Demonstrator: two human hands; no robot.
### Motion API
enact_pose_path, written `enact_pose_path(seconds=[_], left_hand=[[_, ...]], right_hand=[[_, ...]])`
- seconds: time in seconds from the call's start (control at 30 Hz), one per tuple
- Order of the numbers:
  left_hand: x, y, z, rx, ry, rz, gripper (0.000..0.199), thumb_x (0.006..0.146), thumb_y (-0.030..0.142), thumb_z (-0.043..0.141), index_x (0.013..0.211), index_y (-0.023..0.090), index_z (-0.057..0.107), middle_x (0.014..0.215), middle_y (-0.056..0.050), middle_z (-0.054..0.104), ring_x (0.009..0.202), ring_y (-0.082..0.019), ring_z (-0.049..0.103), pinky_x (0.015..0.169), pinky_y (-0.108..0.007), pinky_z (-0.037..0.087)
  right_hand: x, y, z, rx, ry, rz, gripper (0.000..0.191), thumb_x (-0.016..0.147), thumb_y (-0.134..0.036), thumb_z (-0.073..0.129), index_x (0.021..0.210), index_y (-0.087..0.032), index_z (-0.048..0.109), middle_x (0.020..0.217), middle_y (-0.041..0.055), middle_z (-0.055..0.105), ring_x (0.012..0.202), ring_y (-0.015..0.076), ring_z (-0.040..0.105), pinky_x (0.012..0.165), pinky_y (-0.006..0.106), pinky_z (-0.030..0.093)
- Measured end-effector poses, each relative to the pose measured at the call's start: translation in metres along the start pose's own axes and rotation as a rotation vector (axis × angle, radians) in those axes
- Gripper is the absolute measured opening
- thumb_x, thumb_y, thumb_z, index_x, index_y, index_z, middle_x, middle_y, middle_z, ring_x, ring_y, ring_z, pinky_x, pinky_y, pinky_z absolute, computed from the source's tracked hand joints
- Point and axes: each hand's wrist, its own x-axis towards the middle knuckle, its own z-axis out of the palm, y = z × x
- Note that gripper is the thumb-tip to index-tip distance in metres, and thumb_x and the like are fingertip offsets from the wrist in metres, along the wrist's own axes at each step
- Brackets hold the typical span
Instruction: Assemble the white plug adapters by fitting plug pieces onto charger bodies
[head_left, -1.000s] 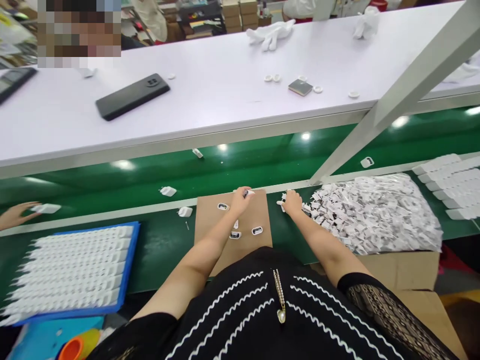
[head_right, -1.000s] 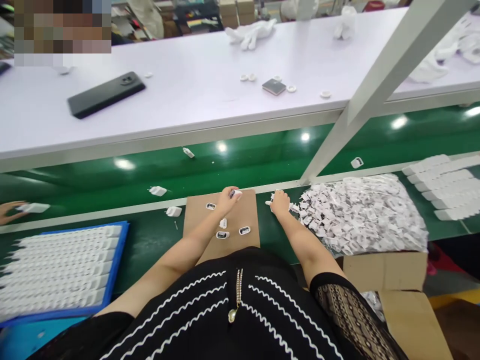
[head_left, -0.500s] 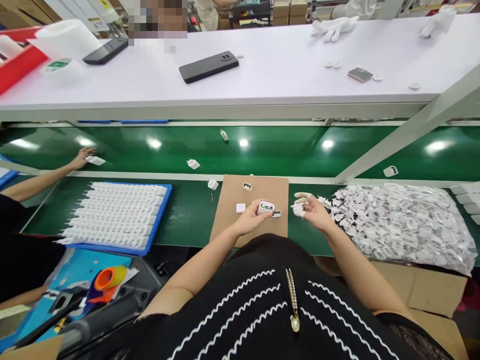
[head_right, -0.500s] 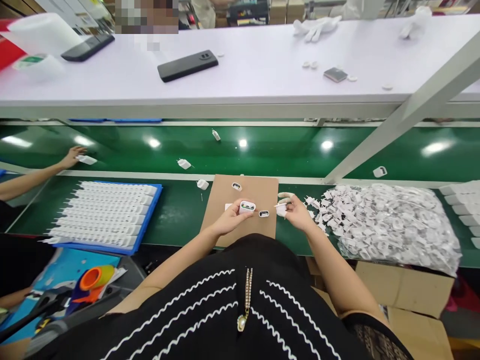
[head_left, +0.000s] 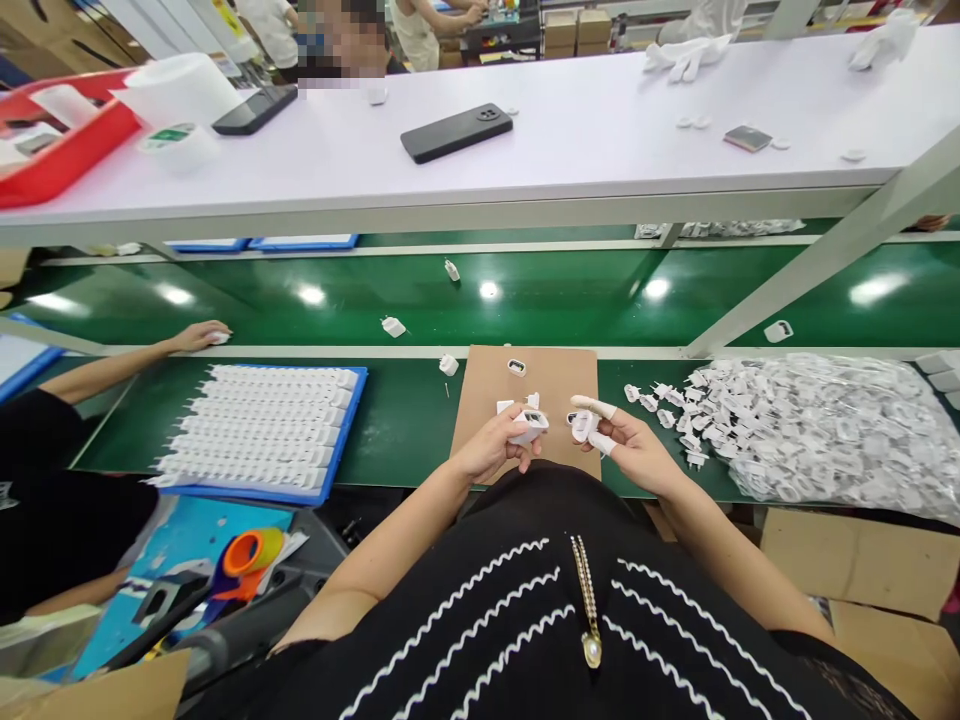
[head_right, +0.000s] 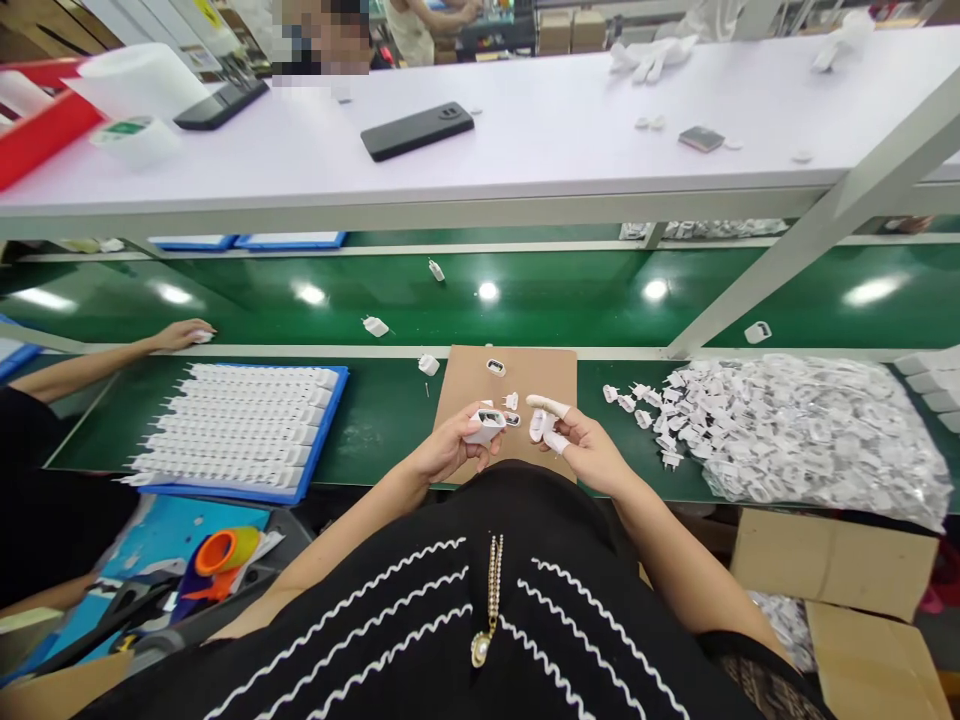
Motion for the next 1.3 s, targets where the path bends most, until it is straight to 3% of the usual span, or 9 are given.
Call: enact_pose_path(seconds=[0.07,0.17,0.4,0.57,0.77,0.97,1.1,1.3], left_hand=[[-0.007,0.002,-0.006,-0.003,-0.02,-0.008,0.048,0.088,0.055,0.067,0.113,0.015,0.061,0.083,-0.006,0.063,0.069,-0.016,0.062,0.05,-0.023,0.047],[-0.012,-0.001,-0.012,0.054,0.009,0.019,0.052,0.092,0.061,0.064,0.12,0.017,0.06,0.078,-0.004,0.063,0.059,-0.013,0.058,0.048,-0.022,0.041],[-0.011,-0.012,-0.011,0.162,0.055,0.119,0.056,0.085,0.072,0.069,0.102,0.02,0.056,0.071,0.003,0.056,0.055,-0.009,0.053,0.05,-0.02,0.036],[-0.013,-0.013,-0.004,0.18,0.047,0.125,0.058,0.086,0.073,0.067,0.105,0.019,0.055,0.071,0.004,0.054,0.055,-0.008,0.051,0.051,-0.021,0.035],[-0.015,-0.016,0.005,0.234,0.019,0.152,0.059,0.088,0.073,0.064,0.106,0.018,0.053,0.078,0.003,0.052,0.058,-0.008,0.048,0.055,-0.022,0.038],[-0.024,-0.019,0.008,0.502,0.028,0.239,0.055,0.095,0.071,0.053,0.108,0.018,0.054,0.087,-0.001,0.055,0.071,-0.013,0.051,0.068,-0.028,0.045],[-0.03,-0.017,0.008,0.734,0.012,0.312,0.049,0.1,0.066,0.046,0.108,0.018,0.055,0.096,-0.006,0.061,0.085,-0.018,0.056,0.08,-0.032,0.047],[-0.035,-0.011,0.009,0.942,-0.102,0.367,0.04,0.102,0.057,0.046,0.11,0.018,0.054,0.1,-0.008,0.066,0.083,-0.02,0.061,0.076,-0.032,0.048]], right_hand=[[0.0,-0.003,0.012,-0.041,0.026,-0.028,0.055,0.095,-0.04,0.067,0.147,-0.028,0.053,0.113,0.0067,0.071,0.098,0.0211,0.07,0.091,0.042,0.058],[0.002,-0.008,0.028,-0.157,0.073,-0.084,0.041,0.097,-0.037,0.065,0.137,-0.029,0.06,0.12,0.0076,0.07,0.1,0.0219,0.069,0.097,0.044,0.057],[0.003,-0.016,0.058,-0.436,0.101,-0.182,0.037,0.096,-0.033,0.066,0.133,-0.035,0.067,0.112,0.0062,0.071,0.099,0.0264,0.069,0.092,0.046,0.059],[-0.006,-0.011,0.066,-0.441,0.318,-0.239,0.031,0.092,-0.028,0.071,0.123,-0.028,0.071,0.116,0.0059,0.076,0.097,0.0251,0.072,0.094,0.044,0.06],[-0.015,-0.006,0.066,-0.481,0.347,-0.295,0.025,0.093,-0.024,0.07,0.117,-0.023,0.074,0.112,0.0064,0.077,0.093,0.0213,0.073,0.089,0.036,0.061],[-0.021,-0.003,0.068,-0.461,0.38,-0.28,0.022,0.089,-0.025,0.071,0.11,-0.023,0.078,0.1,0.0058,0.078,0.084,0.0204,0.073,0.081,0.034,0.062],[-0.025,0.002,0.067,-0.32,0.378,-0.178,0.018,0.084,-0.029,0.076,0.1,-0.021,0.081,0.1,0.0076,0.08,0.083,0.022,0.075,0.079,0.035,0.064],[-0.029,0.007,0.063,-0.114,0.318,-0.01,0.032,0.068,-0.042,0.092,0.087,-0.019,0.081,0.087,0.0091,0.08,0.08,0.0265,0.077,0.075,0.038,0.066]])
